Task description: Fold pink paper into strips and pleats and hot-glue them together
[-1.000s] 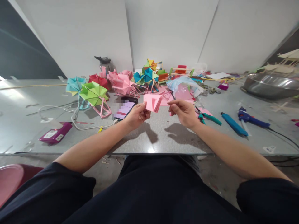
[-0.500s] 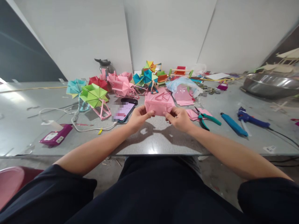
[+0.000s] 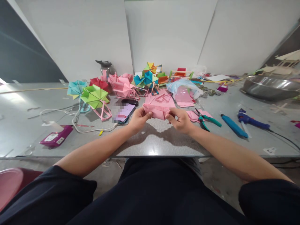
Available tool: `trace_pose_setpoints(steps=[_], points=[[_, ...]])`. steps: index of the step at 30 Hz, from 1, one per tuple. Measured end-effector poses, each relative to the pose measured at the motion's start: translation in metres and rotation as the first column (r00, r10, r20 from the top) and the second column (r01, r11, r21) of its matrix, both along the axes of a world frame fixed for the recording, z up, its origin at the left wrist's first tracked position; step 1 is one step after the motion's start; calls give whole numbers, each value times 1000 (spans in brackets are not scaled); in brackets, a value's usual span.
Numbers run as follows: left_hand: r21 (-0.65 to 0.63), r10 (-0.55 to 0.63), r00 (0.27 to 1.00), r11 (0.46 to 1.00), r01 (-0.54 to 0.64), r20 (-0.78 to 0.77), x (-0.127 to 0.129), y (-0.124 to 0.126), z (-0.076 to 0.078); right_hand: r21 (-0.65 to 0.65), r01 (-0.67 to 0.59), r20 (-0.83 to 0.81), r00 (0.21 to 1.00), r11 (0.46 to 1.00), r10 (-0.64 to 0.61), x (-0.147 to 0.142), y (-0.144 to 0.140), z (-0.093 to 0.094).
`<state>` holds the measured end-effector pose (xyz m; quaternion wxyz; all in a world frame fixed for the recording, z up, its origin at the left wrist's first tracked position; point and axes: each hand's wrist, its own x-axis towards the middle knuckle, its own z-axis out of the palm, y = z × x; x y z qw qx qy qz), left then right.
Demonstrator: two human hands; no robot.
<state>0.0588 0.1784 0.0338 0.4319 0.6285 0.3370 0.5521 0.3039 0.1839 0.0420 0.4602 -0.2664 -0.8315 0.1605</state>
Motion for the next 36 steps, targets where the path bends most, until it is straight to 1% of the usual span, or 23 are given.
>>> trace_pose_setpoints(steps=[3, 6, 9, 13, 15, 23, 28, 30, 33, 36], points=[[41, 2, 1000, 999, -2, -5, 0, 0, 0, 82, 43, 17, 999, 996, -45, 0, 0, 0], [80, 3, 1000, 997, -2, -16, 0, 1, 1, 76, 50, 38, 998, 996, -53, 1, -2, 1], [73, -35, 999, 997, 37, -38, -1, 1, 1, 18, 10, 59, 998, 1000, -11, 4, -3, 3], [-1, -69, 996, 998, 69, -62, -3, 2, 0, -67, -113, 89, 989, 991, 119, 5, -3, 3], [-30, -73, 996, 997, 72, -54, -3, 1, 0, -104, -142, 87, 985, 984, 151, 4, -2, 3], [-93, -114, 993, 989, 116, 26, 1, -1, 2, -205, -177, 77, 978, 963, 196, 3, -3, 7], [-102, -119, 993, 988, 117, -15, -1, -1, 4, -322, -161, 125, 969, 933, 211, 5, -2, 6], [-136, -97, 995, 986, 98, 13, -2, -1, 4, -355, -143, 120, 973, 924, 197, 4, -2, 5], [-217, -60, 989, 972, 88, 133, 0, 0, 1, -367, -127, 86, 982, 922, 169, 1, -3, 2], [-295, -92, 965, 941, 164, 245, 4, -2, -1, -347, -77, 49, 994, 935, 100, -2, -3, -2]])
